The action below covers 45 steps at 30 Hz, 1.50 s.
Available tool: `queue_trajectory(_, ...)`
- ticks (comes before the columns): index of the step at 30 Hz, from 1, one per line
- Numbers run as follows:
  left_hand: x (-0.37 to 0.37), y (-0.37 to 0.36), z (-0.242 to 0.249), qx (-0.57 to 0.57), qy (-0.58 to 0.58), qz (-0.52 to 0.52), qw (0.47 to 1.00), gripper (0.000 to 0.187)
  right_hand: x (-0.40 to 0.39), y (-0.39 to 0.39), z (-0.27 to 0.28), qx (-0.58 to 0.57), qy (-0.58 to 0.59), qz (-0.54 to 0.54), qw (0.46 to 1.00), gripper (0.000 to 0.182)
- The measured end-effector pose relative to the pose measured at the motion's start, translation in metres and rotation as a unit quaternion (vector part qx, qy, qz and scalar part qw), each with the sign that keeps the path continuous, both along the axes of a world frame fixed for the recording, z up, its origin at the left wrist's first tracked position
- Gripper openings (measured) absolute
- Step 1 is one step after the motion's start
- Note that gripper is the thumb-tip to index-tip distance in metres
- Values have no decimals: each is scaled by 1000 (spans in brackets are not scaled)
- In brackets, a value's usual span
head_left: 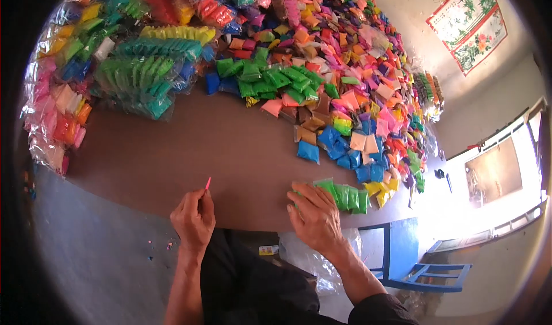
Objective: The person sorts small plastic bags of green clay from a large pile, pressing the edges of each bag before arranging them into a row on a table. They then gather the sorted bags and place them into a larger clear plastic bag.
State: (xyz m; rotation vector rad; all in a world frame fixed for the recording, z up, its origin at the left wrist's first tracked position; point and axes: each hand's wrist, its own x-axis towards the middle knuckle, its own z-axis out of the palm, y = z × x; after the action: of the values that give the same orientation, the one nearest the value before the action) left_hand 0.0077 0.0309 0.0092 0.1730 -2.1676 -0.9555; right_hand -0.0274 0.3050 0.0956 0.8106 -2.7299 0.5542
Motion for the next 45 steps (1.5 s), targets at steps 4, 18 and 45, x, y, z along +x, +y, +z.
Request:
queue_trajectory(4,1,-1,-1,8,4,-2,1000,9,-48,-19,19,10,36,9,999,23)
queue_trajectory(18,-3,-1,-6,-12,23,6,1000,12,-274,-15,23,-1,164,-100,981,46)
queue_trajectory(45,-1,0,-5,4,9,17,1000,9,10,-61,-42,-112,-195,-54,973,17)
